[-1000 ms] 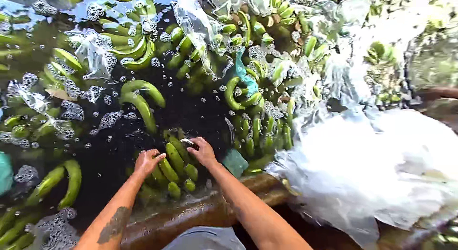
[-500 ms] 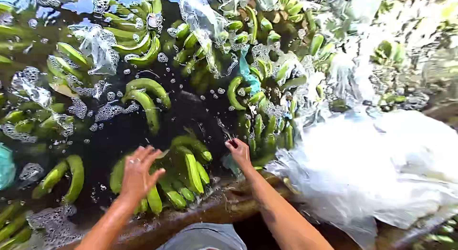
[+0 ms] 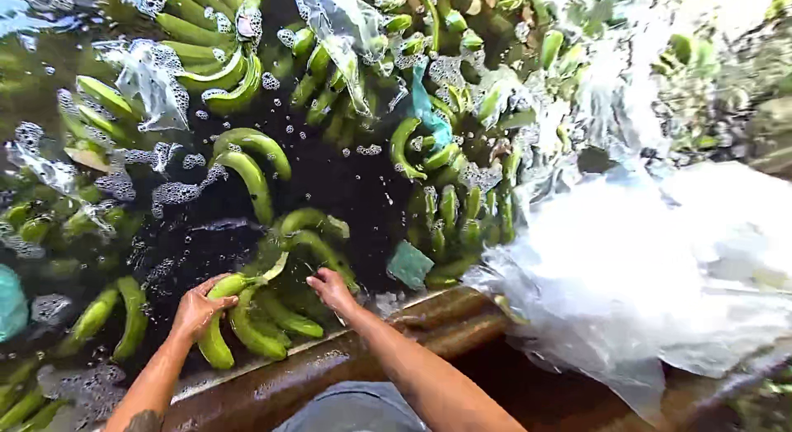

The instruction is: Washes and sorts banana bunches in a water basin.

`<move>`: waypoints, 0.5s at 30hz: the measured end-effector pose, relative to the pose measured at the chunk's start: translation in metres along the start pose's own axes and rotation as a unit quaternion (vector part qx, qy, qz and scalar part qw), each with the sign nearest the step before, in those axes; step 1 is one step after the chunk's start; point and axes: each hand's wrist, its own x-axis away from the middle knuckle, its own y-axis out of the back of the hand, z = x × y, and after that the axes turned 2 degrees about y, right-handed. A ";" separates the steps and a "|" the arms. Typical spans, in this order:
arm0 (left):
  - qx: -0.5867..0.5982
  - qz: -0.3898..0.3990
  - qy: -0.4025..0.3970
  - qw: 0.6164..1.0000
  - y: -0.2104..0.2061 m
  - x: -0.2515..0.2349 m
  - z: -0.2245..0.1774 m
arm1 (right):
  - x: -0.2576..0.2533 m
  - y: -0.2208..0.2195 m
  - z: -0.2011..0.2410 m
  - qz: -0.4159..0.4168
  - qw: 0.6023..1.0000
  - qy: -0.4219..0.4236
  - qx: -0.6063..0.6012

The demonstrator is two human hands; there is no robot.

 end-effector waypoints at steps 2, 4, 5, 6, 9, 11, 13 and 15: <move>-0.025 -0.021 -0.002 0.999 0.000 0.016 -0.014 | -0.019 -0.007 0.005 -0.025 1.000 -0.006 -0.008; -0.043 -0.046 0.003 0.998 -0.002 0.029 -0.026 | -0.028 -0.016 0.015 -0.037 0.997 0.010 -0.066; -0.049 -0.056 0.004 0.997 -0.002 0.033 -0.032 | -0.032 -0.020 0.016 -0.045 0.994 0.025 -0.098; -0.053 -0.063 0.004 0.997 -0.002 0.036 -0.037 | -0.034 -0.024 0.017 -0.055 0.991 0.041 -0.115; -0.056 -0.069 0.000 0.996 -0.004 0.040 -0.053 | -0.038 -0.023 0.026 -0.107 0.991 0.064 -0.049; -0.056 -0.075 -0.004 0.996 -0.006 0.041 -0.062 | -0.039 -0.018 0.039 -0.125 0.991 0.054 0.004; -0.055 -0.083 -0.013 0.995 -0.008 0.039 -0.072 | -0.038 -0.008 0.053 -0.133 0.988 0.046 0.061; -0.058 -0.092 -0.019 0.994 -0.013 0.037 -0.080 | -0.036 0.004 0.066 -0.131 0.986 0.025 0.095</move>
